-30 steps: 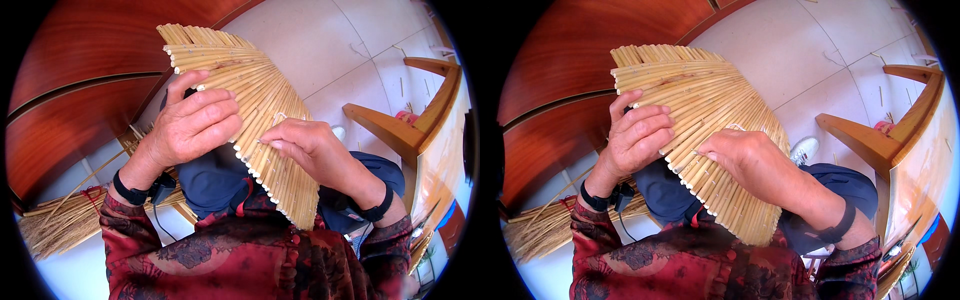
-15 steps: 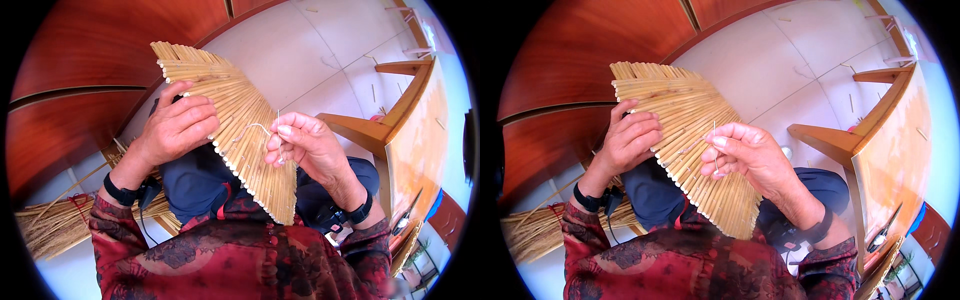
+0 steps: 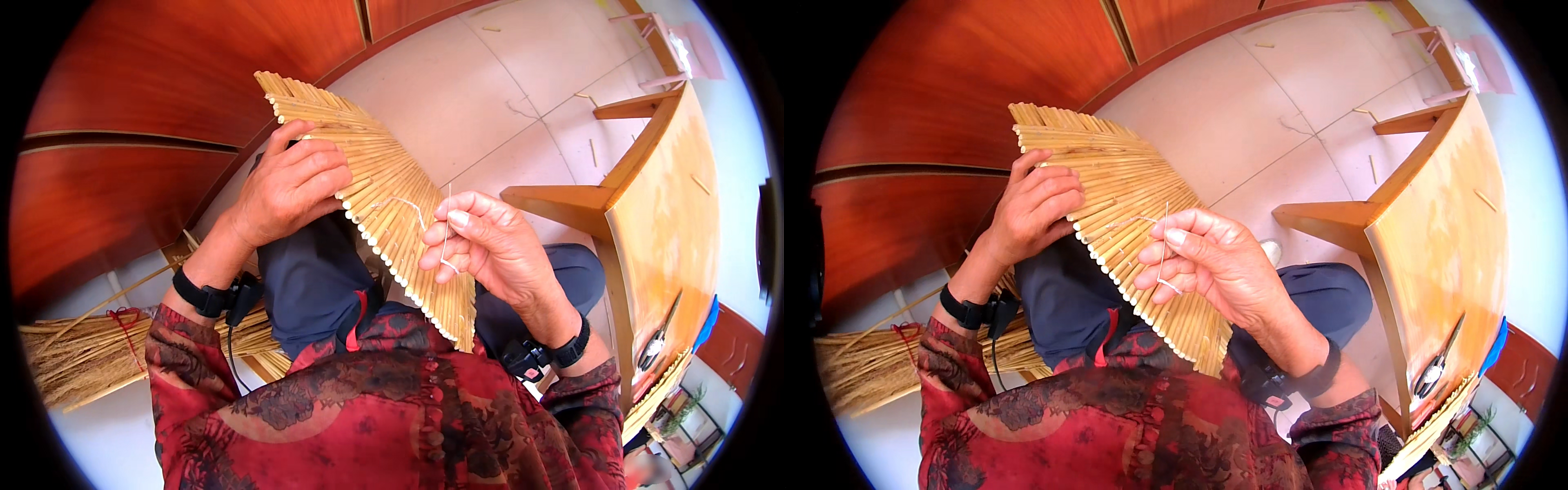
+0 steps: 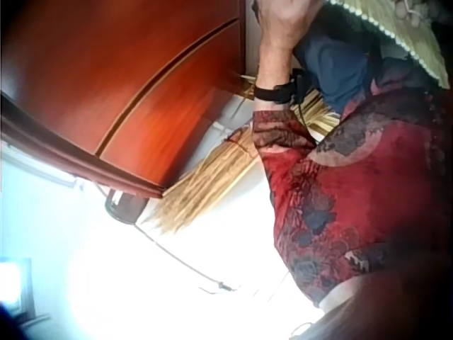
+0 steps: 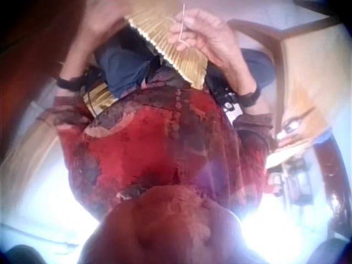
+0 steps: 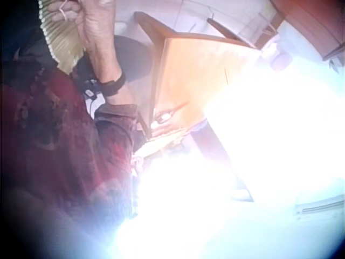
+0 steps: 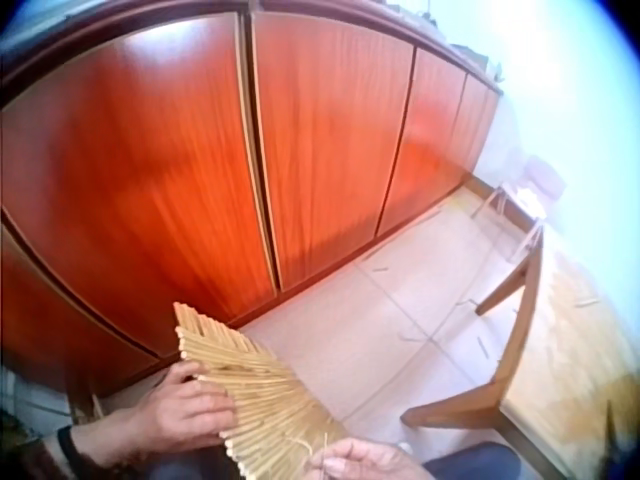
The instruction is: The person weaves together thin bamboo slats using white thread and a needle, pulling the thread through the gaps and securing the edges to create a rectangular mat.
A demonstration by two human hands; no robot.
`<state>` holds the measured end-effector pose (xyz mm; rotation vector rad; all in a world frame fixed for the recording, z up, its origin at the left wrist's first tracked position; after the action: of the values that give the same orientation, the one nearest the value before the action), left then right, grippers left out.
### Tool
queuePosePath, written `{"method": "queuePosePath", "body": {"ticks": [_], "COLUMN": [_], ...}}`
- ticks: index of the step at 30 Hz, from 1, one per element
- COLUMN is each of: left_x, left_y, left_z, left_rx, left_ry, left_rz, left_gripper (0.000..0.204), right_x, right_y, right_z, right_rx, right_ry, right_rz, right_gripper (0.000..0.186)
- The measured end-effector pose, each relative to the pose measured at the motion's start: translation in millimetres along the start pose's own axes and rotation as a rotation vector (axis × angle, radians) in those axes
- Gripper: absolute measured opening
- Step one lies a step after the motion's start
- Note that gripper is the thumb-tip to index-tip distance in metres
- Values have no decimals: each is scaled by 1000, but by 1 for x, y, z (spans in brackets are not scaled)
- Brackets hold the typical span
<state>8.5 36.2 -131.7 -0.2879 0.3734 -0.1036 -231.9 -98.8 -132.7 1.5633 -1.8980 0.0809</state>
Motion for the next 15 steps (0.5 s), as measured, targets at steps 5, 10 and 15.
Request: {"method": "queuePosePath", "body": {"ticks": [5, 10, 15], "left_x": [-1, 0, 1], "left_y": [-1, -1, -1], "left_z": [-1, -3, -4], "left_rx": [-4, 4, 0], "left_ry": [-21, -34, -31], "left_rz": [-3, 21, 13], "left_gripper": [45, 47, 50], "right_x": [-3, -5, 1], "right_y": [9, 20, 28], "right_z": [-3, 2, 7], "right_rx": [-19, -114, -181], "right_ry": [76, 133, 220], "right_rz": [44, 115, 130], "right_gripper": [19, 19, 20]}}
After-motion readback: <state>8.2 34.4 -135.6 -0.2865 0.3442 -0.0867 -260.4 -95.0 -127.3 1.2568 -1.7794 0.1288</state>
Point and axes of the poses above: each hand's wrist, its own y-axis away from the middle knuckle, its own z-axis out of the back of the hand, x = y × z, the point moved 1 cm from there along -y, towards the middle knuckle, and after that the axes turned 10 degrees about z, right-handed, at the moved point
